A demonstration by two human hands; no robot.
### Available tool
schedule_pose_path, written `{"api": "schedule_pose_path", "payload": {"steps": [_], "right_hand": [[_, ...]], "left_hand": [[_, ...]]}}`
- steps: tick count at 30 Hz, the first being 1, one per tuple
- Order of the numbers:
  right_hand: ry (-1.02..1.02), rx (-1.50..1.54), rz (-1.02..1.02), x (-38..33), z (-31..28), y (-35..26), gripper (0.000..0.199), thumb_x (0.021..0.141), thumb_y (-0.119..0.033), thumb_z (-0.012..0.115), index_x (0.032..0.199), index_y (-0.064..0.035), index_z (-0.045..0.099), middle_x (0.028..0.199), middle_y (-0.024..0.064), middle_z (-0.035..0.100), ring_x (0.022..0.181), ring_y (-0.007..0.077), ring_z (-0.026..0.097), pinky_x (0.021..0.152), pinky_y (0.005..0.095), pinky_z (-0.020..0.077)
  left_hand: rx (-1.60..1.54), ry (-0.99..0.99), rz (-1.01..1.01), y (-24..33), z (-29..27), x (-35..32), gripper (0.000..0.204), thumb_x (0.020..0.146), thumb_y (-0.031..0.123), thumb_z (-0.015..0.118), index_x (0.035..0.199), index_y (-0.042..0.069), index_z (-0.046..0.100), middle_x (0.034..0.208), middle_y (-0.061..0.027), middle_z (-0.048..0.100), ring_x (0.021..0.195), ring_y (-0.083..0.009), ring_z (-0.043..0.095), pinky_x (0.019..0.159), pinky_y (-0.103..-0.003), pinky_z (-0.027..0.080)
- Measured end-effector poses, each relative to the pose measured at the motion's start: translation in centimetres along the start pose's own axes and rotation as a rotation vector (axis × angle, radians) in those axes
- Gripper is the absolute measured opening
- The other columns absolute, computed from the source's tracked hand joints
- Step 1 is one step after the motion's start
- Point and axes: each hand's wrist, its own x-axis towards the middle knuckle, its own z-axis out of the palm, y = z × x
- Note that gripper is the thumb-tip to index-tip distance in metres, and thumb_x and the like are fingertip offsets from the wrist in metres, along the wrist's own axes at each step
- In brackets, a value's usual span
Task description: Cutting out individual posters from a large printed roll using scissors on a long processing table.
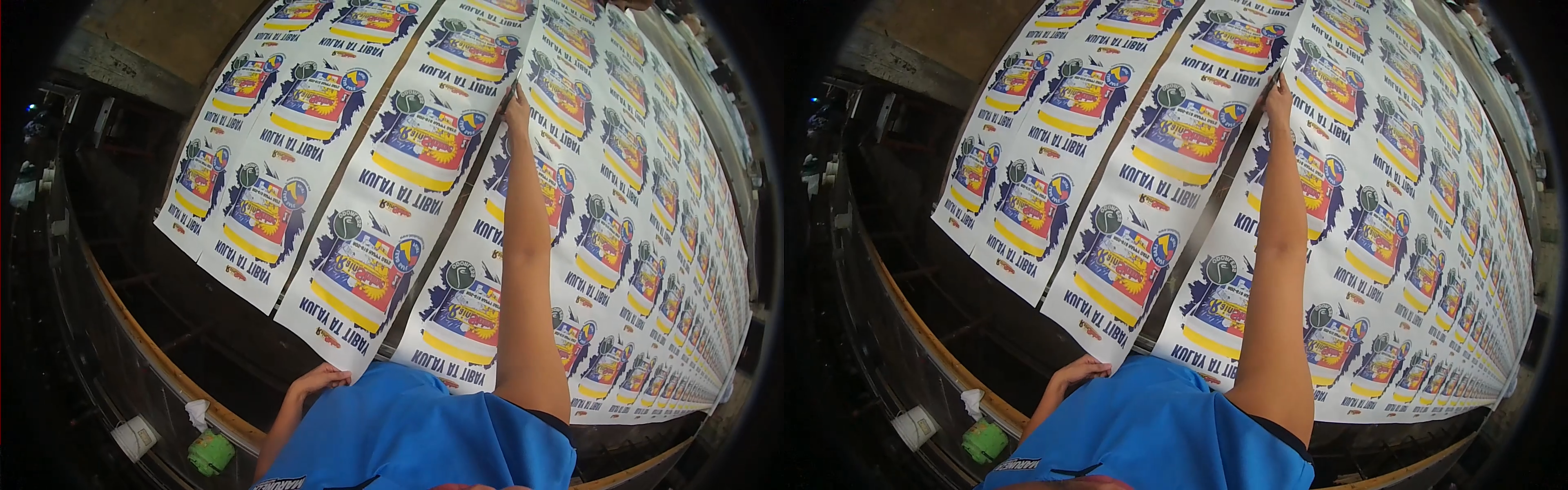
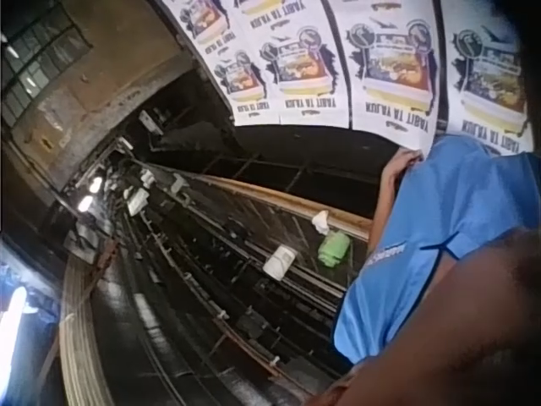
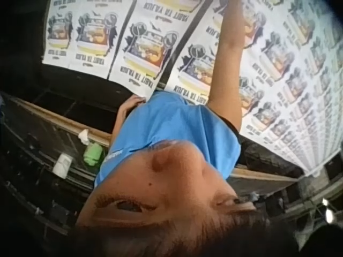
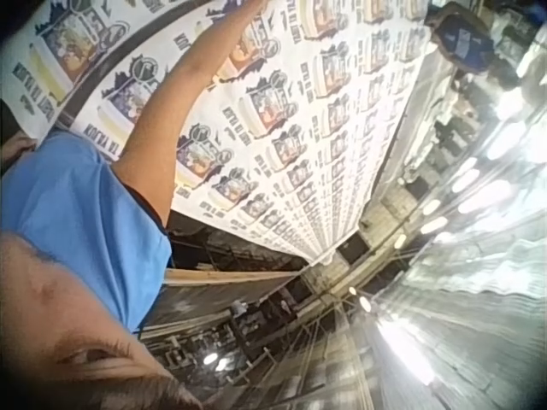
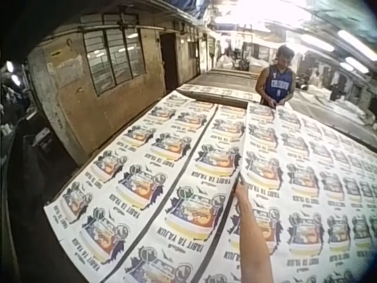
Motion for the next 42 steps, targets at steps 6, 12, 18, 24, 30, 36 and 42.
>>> {"api": "schedule_pose_path", "payload": {"steps": [6,12,18,24,30,36,42], "right_hand": [[0.064,0.111,-0.004,-0.3,-0.2,-2.8,0.045,0.096,-0.009,0.049,0.141,-0.0087,0.048,0.070,0.0027,0.060,0.052,0.0113,0.056,0.043,0.0240,0.0405],[-0.005,0.122,-0.049,-7.7,-1.7,-5.3,0.044,0.093,-0.005,0.043,0.137,-0.0096,0.049,0.074,0.0034,0.058,0.055,0.0120,0.056,0.044,0.0236,0.0386],[-0.095,0.214,0.120,-25.9,-8.4,-2.2,0.027,0.105,-0.030,0.038,0.089,-0.0128,0.051,0.066,0.0010,0.054,0.050,0.0099,0.049,0.043,0.0224,0.0349],[-0.180,0.193,0.288,-44.5,-18.1,-1.0,0.034,0.102,-0.038,0.051,0.122,-0.0110,0.052,0.071,0.0002,0.057,0.056,0.0109,0.056,0.047,0.0223,0.0373],[-0.205,0.345,0.354,-62.4,-23.7,-1.4,0.034,0.100,-0.034,0.055,0.122,-0.0110,0.044,0.084,0.0061,0.062,0.072,0.0182,0.065,0.061,0.0300,0.0502],[-0.140,0.217,0.454,-79.2,-27.7,-2.8,0.044,0.099,-0.039,0.056,0.129,-0.0097,0.041,0.076,0.0107,0.063,0.062,0.0208,0.066,0.049,0.0260,0.0483],[-0.114,0.219,0.589,-88.2,-29.2,-3.2,0.050,0.101,-0.047,0.049,0.131,-0.0074,0.043,0.066,0.0095,0.061,0.051,0.0170,0.062,0.041,0.0253,0.0445]], "left_hand": [[0.087,0.053,0.044,-2.0,0.5,1.6,0.031,0.097,0.032,0.063,0.090,0.003,0.072,0.079,0.0013,0.063,0.071,-0.0061,0.054,0.067,-0.020,0.042],[0.105,0.142,0.136,-2.8,1.2,2.5,0.036,0.099,0.036,0.059,0.092,0.004,0.074,0.073,0.0028,0.062,0.063,-0.0047,0.050,0.060,-0.019,0.039],[0.124,0.213,0.261,-3.6,1.8,4.7,0.037,0.098,0.038,0.060,0.092,0.004,0.072,0.072,0.0006,0.062,0.061,-0.0065,0.052,0.058,-0.021,0.042],[0.188,0.140,0.235,-6.2,1.6,5.7,0.046,0.095,0.050,0.060,0.101,0.005,0.070,0.080,-0.0019,0.065,0.068,-0.0100,0.060,0.061,-0.025,0.048],[0.288,-0.104,0.271,-8.1,9.3,8.8,0.053,0.095,0.051,0.059,0.128,0.010,0.059,0.106,-0.0027,0.066,0.094,-0.0107,0.061,0.081,-0.028,0.050],[0.121,-0.349,0.309,-9.5,20.1,14.0,0.054,0.096,0.051,0.058,0.132,0.011,0.055,0.116,-0.0056,0.064,0.102,-0.0155,0.062,0.087,-0.033,0.050],[0.204,-0.143,0.474,-8.5,27.2,15.6,0.036,0.098,0.043,0.058,0.101,0.008,0.066,0.086,-0.0010,0.067,0.079,-0.0115,0.065,0.072,-0.025,0.051]]}}
